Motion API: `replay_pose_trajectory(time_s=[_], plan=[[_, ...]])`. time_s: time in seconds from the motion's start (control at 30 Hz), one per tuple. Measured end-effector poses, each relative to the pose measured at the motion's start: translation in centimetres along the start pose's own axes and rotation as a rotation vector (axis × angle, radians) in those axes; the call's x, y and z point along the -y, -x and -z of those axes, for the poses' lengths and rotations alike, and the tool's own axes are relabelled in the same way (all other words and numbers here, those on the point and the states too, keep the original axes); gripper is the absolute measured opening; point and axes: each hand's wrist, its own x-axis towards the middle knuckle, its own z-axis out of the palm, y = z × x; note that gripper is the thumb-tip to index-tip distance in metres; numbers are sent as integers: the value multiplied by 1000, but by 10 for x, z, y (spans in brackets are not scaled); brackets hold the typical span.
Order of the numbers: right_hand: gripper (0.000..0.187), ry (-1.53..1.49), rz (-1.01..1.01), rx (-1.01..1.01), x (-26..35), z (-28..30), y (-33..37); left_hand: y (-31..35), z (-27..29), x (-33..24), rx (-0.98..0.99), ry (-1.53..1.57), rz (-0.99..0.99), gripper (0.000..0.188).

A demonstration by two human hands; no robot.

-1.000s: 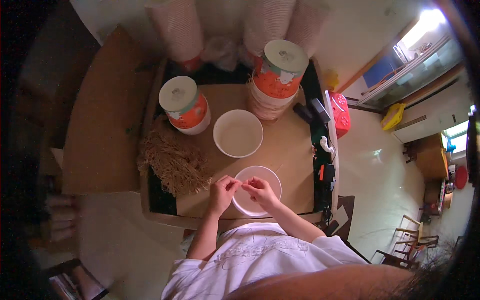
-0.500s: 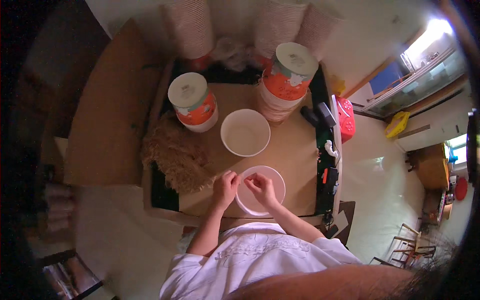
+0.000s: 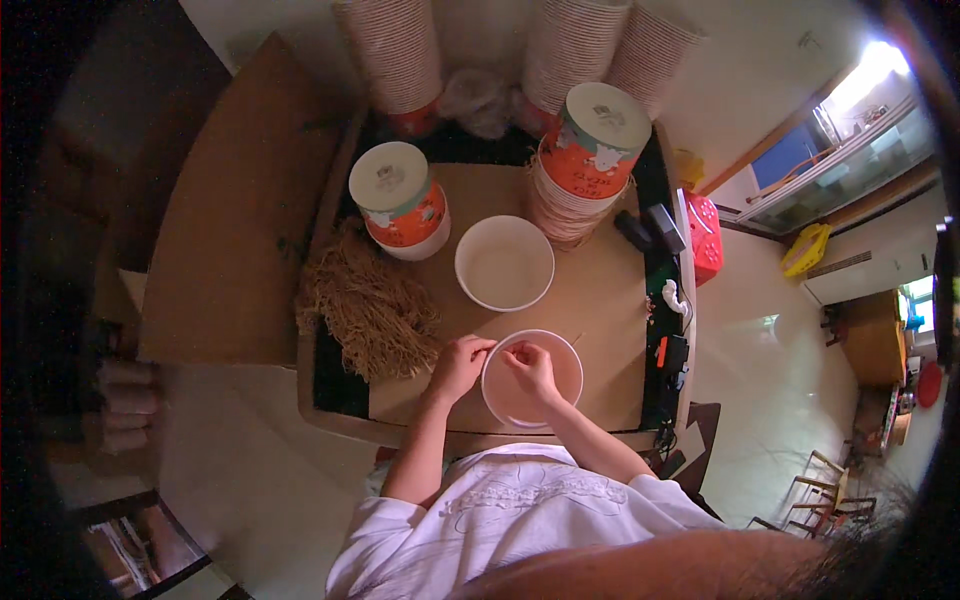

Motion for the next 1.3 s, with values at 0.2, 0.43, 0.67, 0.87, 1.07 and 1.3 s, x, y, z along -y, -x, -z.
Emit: replay_pose_trajectory(time_s=[0.2,0.43,0.67,0.87,1.07,1.3], plan=[[15,-8,-79,17,18,-2,6,4,-3,6,0,6,9,20],[14,-36,-62,-12,13,-3,3,4,-5,4,16,39,31,23],[12,-46,-90,31,23,1,9,9,-14,12,11,12,16,19],[15,-23,-116,57,20,14,11,11,-20,1,5,-36,19,13],[11,-42,-56,29,7,22,11,12,-28,0,-31,-48,102,12],[11,-29,-65,27,3,23,11,12,-33,12,-84,-1,6,16]])
